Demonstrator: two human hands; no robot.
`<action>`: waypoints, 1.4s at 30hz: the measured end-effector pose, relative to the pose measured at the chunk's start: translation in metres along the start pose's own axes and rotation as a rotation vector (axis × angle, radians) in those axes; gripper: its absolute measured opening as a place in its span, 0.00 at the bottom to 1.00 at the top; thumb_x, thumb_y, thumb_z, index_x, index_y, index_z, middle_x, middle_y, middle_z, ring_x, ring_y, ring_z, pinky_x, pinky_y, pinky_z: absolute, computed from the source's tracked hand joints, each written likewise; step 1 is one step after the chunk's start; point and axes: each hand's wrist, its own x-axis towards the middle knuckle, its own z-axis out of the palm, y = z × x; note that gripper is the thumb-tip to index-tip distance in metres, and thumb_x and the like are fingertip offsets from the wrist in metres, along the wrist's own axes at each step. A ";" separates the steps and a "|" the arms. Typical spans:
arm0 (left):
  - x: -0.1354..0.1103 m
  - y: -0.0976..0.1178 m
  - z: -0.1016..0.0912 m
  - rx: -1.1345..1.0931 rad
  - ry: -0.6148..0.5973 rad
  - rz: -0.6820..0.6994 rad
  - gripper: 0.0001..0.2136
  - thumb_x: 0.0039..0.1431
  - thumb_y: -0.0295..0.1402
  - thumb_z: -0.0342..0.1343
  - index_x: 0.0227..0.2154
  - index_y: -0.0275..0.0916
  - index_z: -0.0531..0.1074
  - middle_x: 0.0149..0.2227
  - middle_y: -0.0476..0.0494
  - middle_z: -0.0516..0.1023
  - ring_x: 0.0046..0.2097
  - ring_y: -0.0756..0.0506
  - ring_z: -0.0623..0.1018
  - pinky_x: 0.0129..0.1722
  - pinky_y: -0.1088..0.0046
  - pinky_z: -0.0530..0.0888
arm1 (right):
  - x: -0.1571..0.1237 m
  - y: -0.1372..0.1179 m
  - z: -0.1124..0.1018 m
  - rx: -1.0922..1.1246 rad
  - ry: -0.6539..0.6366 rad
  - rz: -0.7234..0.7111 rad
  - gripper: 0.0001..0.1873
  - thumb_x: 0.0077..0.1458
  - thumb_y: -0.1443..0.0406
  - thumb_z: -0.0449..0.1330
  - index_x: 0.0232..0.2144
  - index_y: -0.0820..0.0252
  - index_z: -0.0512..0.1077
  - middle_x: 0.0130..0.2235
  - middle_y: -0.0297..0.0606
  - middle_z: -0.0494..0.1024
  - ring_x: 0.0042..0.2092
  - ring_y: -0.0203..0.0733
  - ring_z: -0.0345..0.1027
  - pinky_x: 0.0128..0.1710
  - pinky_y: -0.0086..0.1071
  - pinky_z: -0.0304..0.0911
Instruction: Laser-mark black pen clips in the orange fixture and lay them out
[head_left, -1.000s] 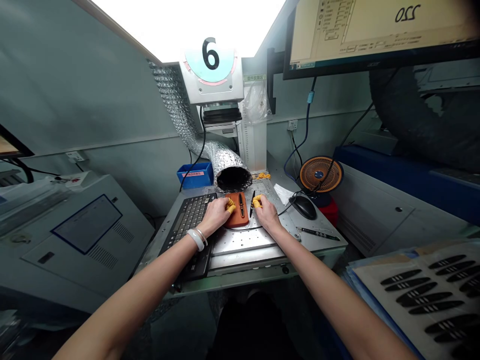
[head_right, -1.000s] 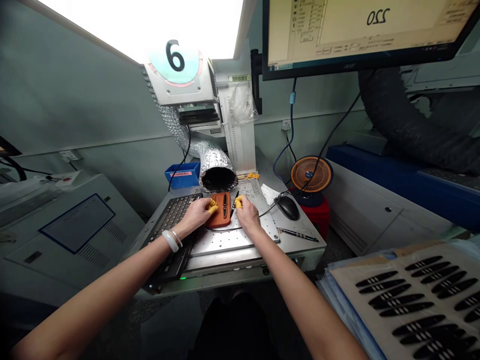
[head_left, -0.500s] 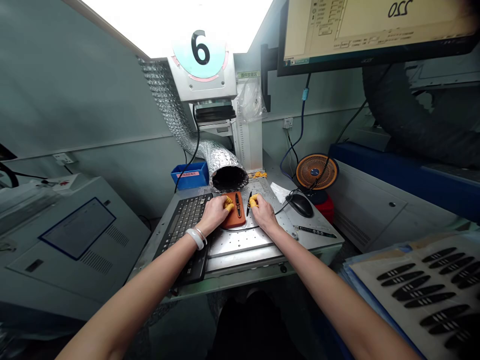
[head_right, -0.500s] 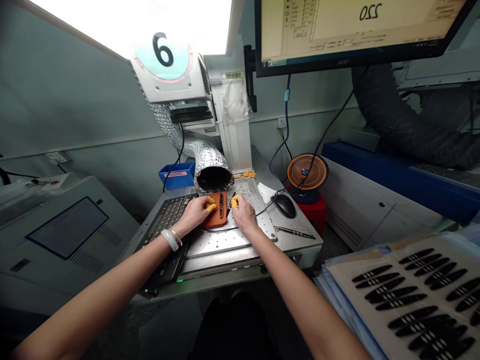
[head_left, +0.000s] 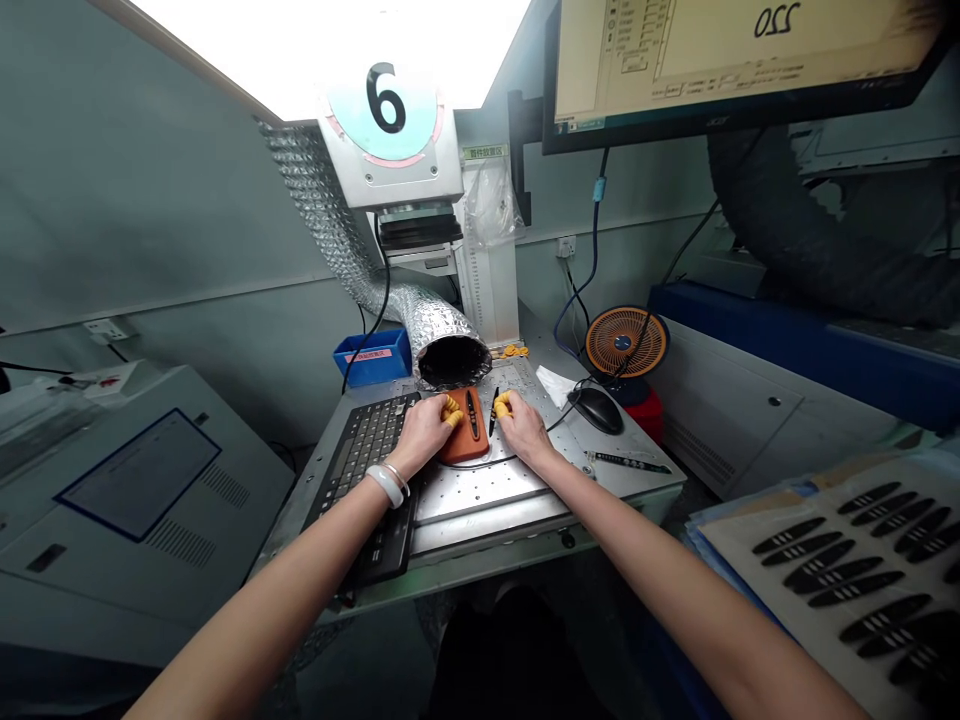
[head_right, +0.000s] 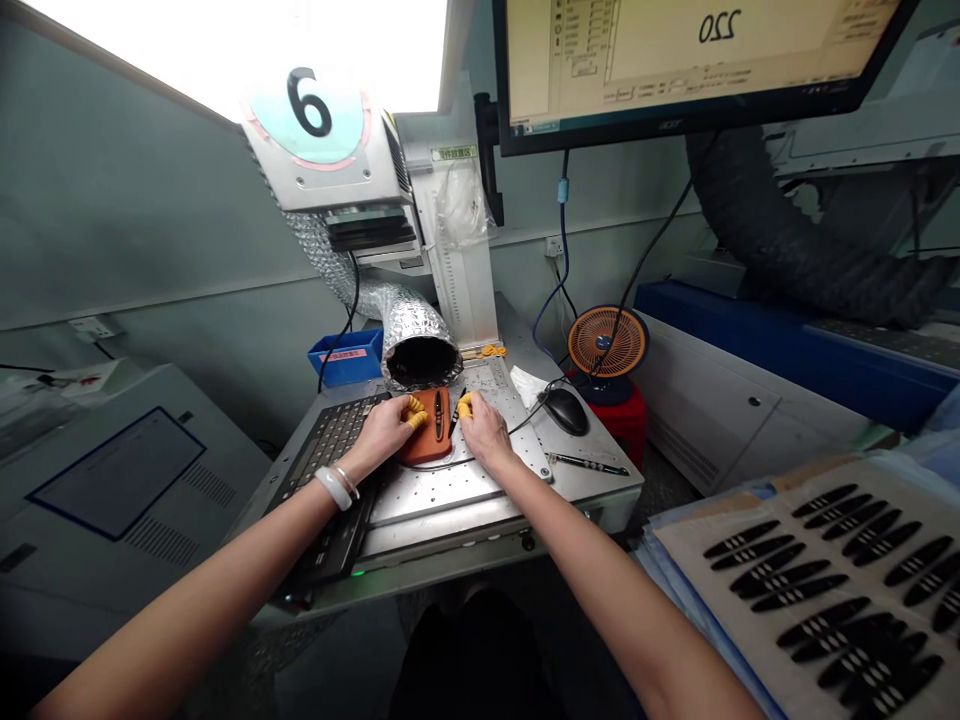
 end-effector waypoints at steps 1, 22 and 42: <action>0.000 0.000 0.000 0.002 0.001 0.003 0.06 0.55 0.34 0.52 0.32 0.38 0.70 0.34 0.43 0.76 0.35 0.46 0.73 0.32 0.74 0.64 | 0.001 0.000 -0.001 -0.006 -0.014 -0.003 0.09 0.59 0.66 0.44 0.37 0.57 0.64 0.32 0.34 0.71 0.33 0.40 0.63 0.34 0.29 0.52; 0.011 -0.001 0.012 0.006 0.020 0.038 0.05 0.55 0.35 0.53 0.32 0.38 0.68 0.34 0.44 0.75 0.36 0.46 0.73 0.33 0.73 0.64 | 0.017 0.001 -0.019 -0.121 -0.143 -0.107 0.09 0.59 0.67 0.45 0.37 0.58 0.64 0.37 0.37 0.72 0.38 0.41 0.63 0.36 0.30 0.52; 0.027 0.010 0.007 0.172 -0.003 0.169 0.08 0.59 0.32 0.46 0.31 0.37 0.69 0.35 0.41 0.74 0.37 0.44 0.72 0.36 0.70 0.63 | 0.031 -0.002 -0.006 -0.230 -0.201 -0.142 0.09 0.58 0.68 0.46 0.39 0.58 0.64 0.37 0.37 0.72 0.38 0.41 0.63 0.34 0.30 0.51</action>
